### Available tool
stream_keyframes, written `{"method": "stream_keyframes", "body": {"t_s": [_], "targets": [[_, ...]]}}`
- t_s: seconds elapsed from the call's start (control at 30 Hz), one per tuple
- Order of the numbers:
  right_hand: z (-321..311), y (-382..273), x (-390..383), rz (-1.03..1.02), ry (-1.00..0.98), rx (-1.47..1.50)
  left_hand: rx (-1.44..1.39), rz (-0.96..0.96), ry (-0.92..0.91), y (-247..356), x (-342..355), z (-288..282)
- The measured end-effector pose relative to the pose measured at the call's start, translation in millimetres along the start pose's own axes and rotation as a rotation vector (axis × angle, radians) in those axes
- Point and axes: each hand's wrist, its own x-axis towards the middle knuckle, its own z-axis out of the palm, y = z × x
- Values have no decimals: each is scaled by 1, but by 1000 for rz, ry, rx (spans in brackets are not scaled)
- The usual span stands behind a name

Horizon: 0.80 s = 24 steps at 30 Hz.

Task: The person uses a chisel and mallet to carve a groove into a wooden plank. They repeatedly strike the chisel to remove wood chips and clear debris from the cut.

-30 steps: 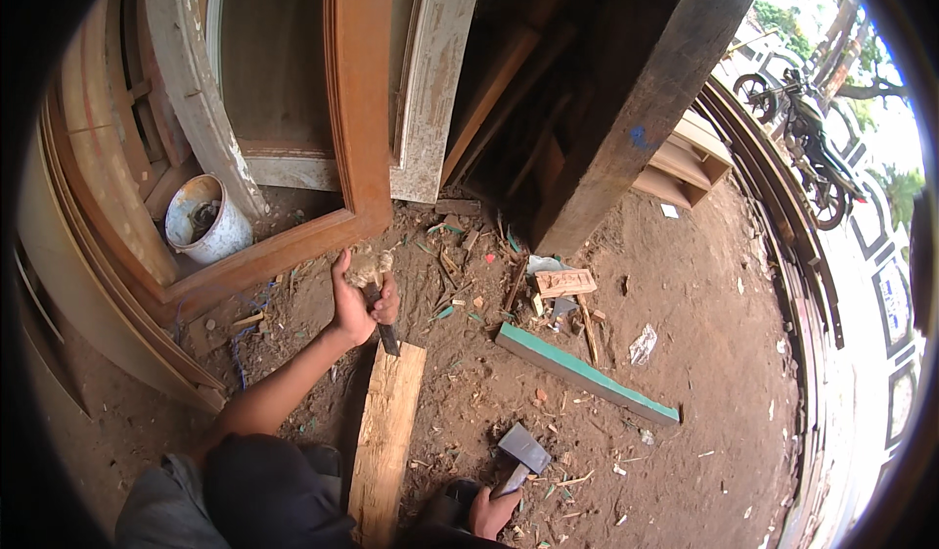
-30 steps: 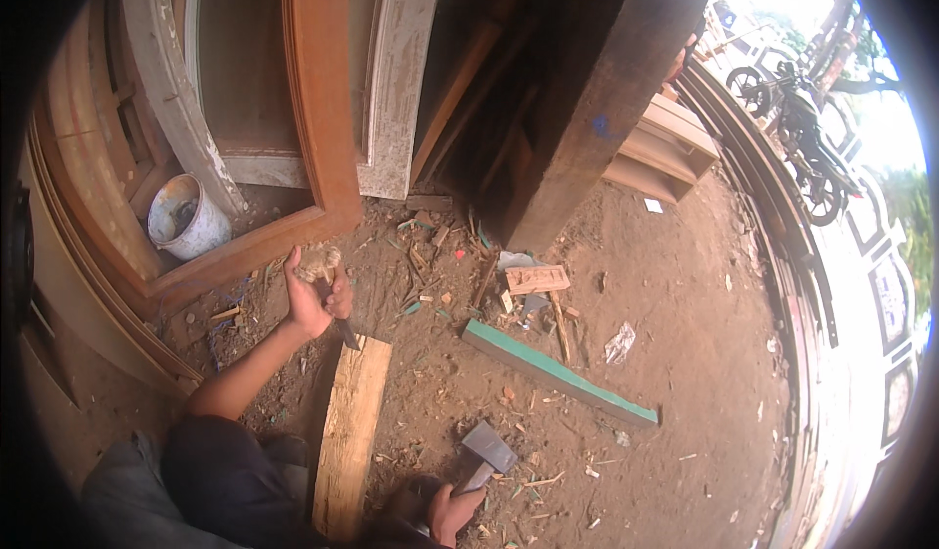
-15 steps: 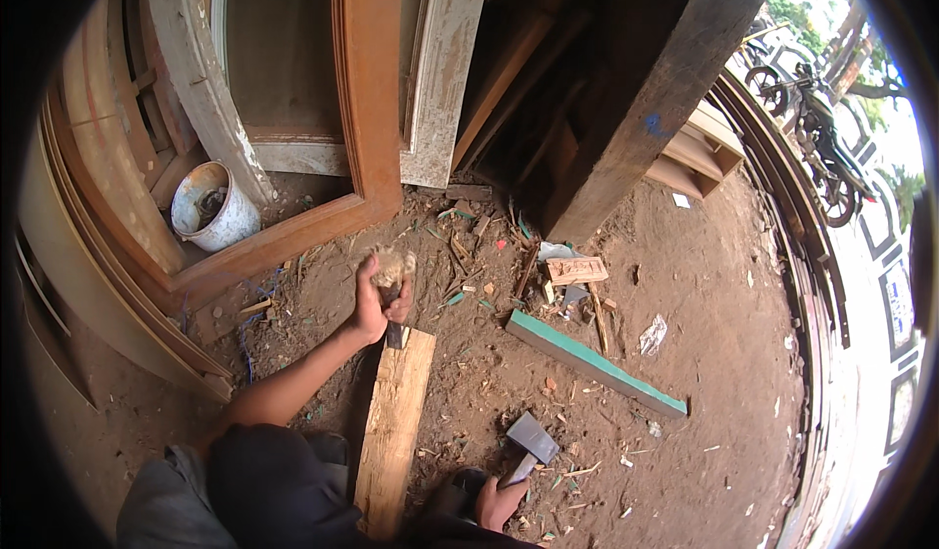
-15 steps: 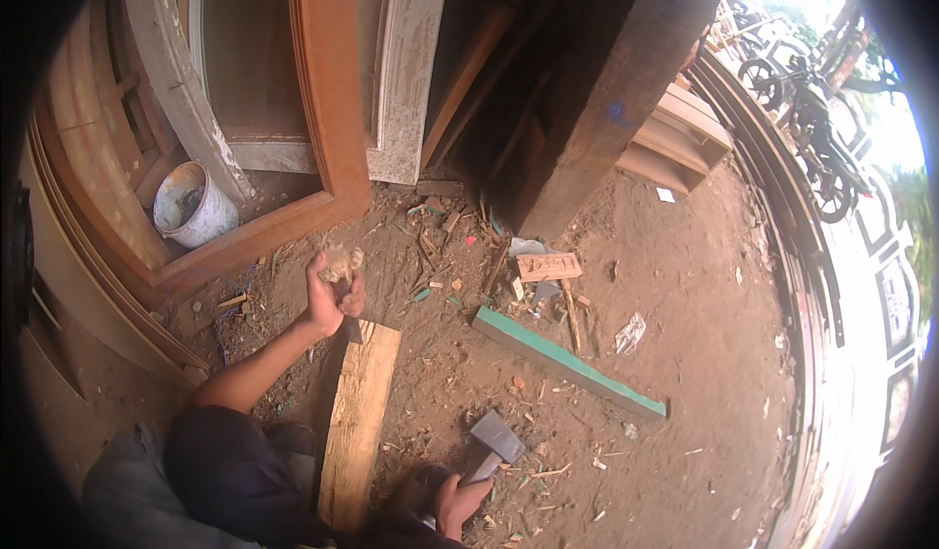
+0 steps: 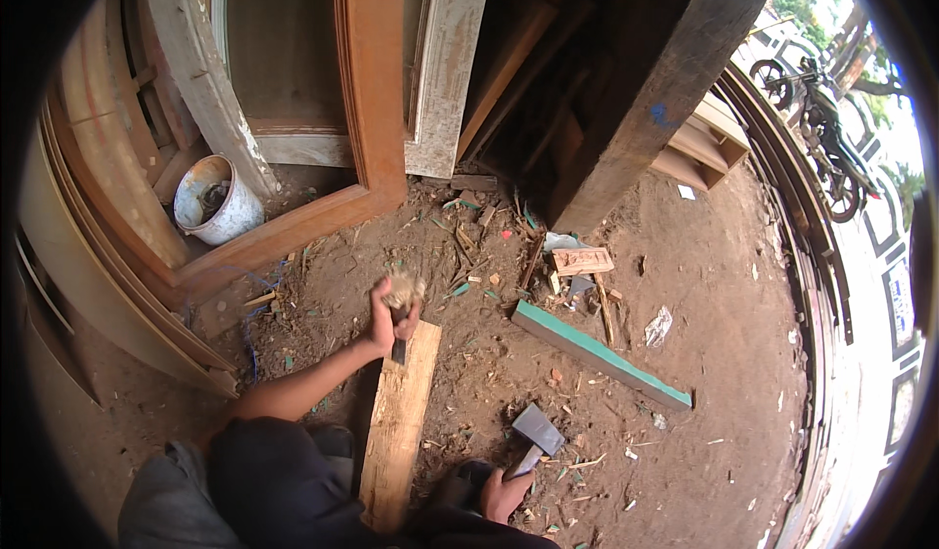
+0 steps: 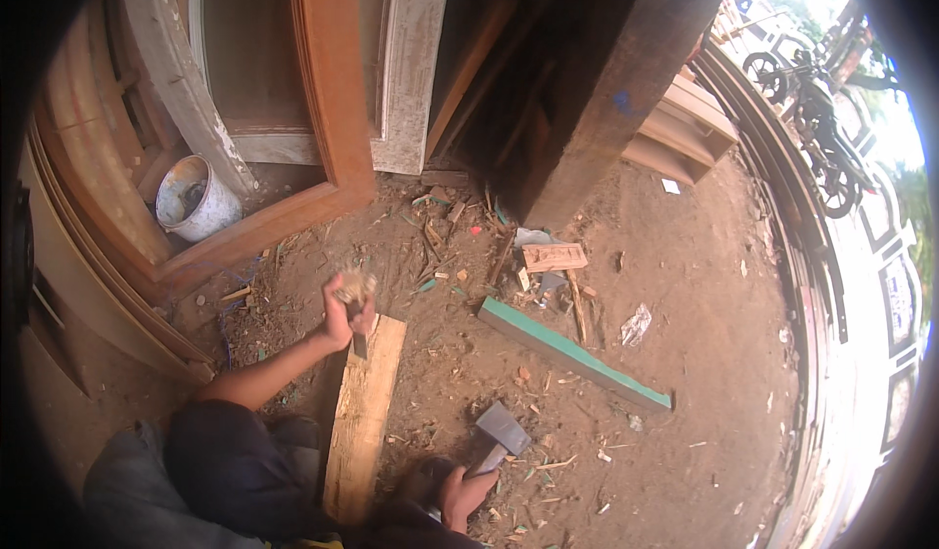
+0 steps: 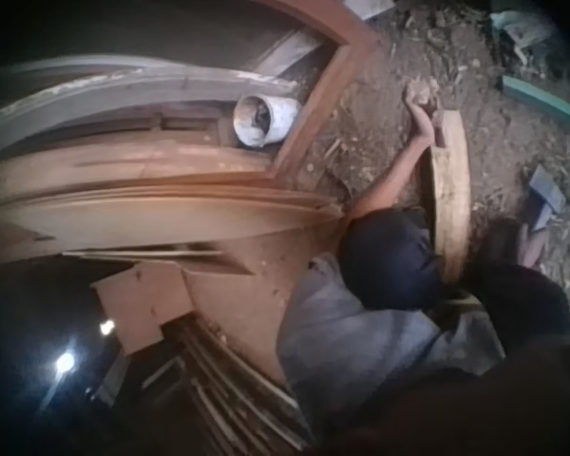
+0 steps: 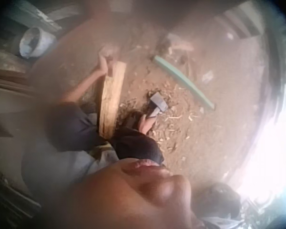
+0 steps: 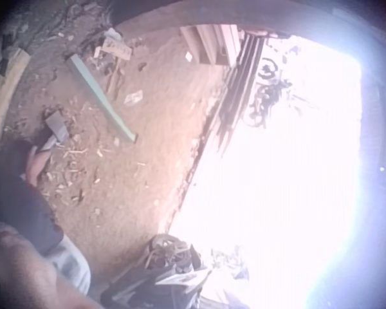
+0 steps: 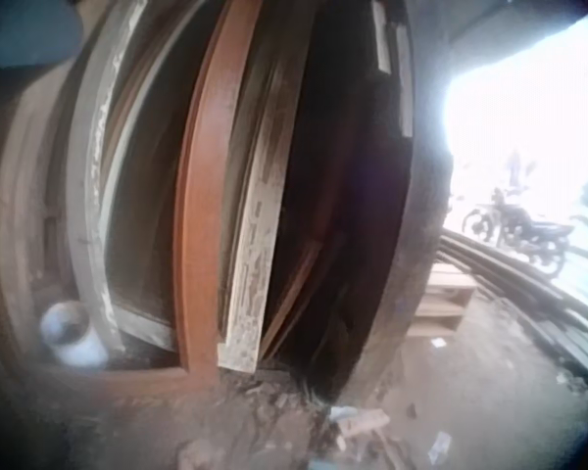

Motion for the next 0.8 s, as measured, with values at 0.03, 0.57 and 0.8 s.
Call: {"method": "stream_keyframes", "body": {"t_s": [0.03,0.57,0.8], "targets": [[0,1,1,16,0,-9,-73,-159,-23,-4,2,-4],[10,33,11,-80,-19,65,-244,-128,131,6,20,-14],[-104,-100,42,-327,-356,-346,-260,12,-45,11,22,-23]]}}
